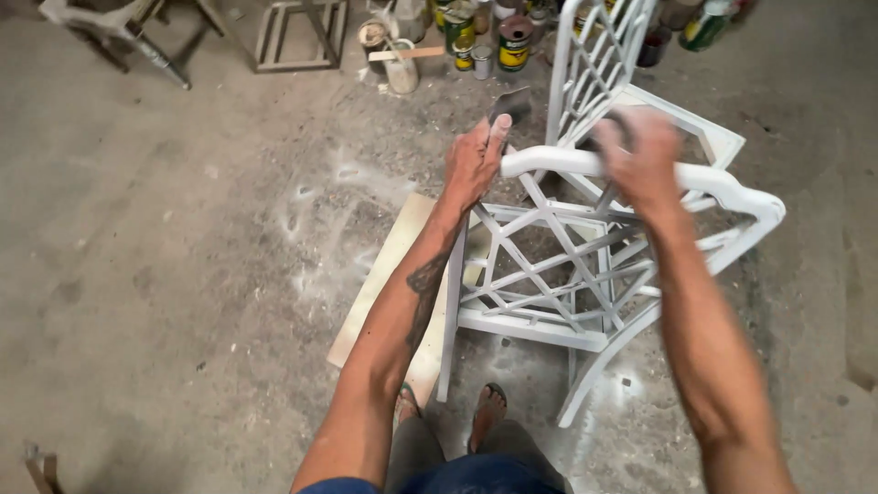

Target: The person sands the surface of a white metal chair frame using a sanding block. They systematically rub the block along the curved armrests, legs, and the intricate lattice of the backrest to smooth the surface. The person repositions the chair and adjusts their grip to reach different sections of the frame.

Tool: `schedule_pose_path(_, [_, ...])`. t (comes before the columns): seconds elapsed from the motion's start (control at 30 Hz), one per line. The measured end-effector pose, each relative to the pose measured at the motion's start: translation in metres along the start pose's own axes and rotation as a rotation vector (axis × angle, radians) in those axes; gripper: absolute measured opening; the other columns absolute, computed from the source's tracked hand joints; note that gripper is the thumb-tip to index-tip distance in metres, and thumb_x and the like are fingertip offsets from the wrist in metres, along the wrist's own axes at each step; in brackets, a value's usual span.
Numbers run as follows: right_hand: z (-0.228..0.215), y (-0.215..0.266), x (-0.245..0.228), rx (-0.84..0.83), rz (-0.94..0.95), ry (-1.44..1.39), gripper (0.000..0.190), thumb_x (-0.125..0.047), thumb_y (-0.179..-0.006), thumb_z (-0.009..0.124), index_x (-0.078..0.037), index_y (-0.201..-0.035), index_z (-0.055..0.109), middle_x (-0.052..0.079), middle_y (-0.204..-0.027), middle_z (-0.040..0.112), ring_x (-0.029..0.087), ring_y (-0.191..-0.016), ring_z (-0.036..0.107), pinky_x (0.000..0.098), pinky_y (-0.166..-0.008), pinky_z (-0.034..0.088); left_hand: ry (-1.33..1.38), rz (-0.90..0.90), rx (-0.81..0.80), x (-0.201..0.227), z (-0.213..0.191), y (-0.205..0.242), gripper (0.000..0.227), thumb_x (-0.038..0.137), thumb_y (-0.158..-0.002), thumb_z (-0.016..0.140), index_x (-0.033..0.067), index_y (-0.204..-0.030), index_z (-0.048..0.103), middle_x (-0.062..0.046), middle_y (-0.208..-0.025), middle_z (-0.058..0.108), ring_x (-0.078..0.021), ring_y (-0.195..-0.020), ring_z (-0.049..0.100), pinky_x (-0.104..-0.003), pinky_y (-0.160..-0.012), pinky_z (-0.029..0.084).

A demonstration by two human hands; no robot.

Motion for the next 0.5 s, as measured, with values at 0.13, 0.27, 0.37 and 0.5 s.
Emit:
schedule_pose_path(0.13, [0.071, -0.051, -0.074, -0.246, 0.171, -0.252, 0.06, -0.039, -0.108, 0.064, 0.006, -0.145, 0.052, 0.033, -0.136, 0.058, 0.052, -0.131, 0.051, 0.0595, -0.113, 0.036, 0.083, 0.067, 0.099, 0.005, -0.018, -0.006, 0.059, 0.052, -0.105, 0.043, 0.0037, -0.082, 0.067, -0.025, -0.076, 0.07, -0.0477, -0.082, 0.071, -0.056, -0.076, 0.051])
schedule_pose_path(0.27, [0.097, -0.057, -0.074, -0.107, 0.302, -0.316, 0.021, -0.03, -0.101, 0.069, -0.011, -0.109, 0.066, 0.016, -0.096, 0.071, 0.044, -0.099, 0.068, 0.0523, -0.08, 0.051, 0.035, 0.056, 0.116, 0.009, -0.028, -0.006, 0.061, 0.05, -0.105, 0.045, -0.0034, -0.078, 0.057, -0.032, -0.075, 0.063, -0.0542, -0.085, 0.064, -0.061, -0.069, 0.038])
schedule_pose_path(0.37, [0.082, -0.043, -0.072, 0.098, 0.324, -0.358, 0.03, -0.02, -0.101, 0.072, 0.003, -0.118, 0.068, 0.03, -0.107, 0.07, 0.053, -0.106, 0.065, 0.0583, -0.089, 0.054, 0.062, 0.061, 0.043, 0.023, -0.034, 0.002, 0.056, 0.05, -0.105, 0.043, 0.0005, -0.087, 0.063, -0.033, -0.079, 0.066, -0.0562, -0.091, 0.064, -0.068, -0.077, 0.046])
schedule_pose_path(0.5, [0.019, 0.008, -0.051, 0.386, 0.414, -0.335, 0.023, -0.016, -0.103, 0.075, 0.0, -0.116, 0.066, 0.022, -0.103, 0.065, 0.034, -0.104, 0.065, 0.0476, -0.089, 0.055, -0.05, 0.267, -0.185, 0.032, -0.025, 0.006, 0.033, 0.054, -0.094, 0.06, 0.0266, -0.106, 0.073, -0.016, -0.09, 0.074, -0.0421, -0.095, 0.071, -0.056, -0.085, 0.057])
Point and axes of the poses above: each hand's wrist, its own y-axis away from the middle knuckle, its own z-axis out of the palm, x = y × z, the point moved 10 cm from there along -y, towards the middle knuckle
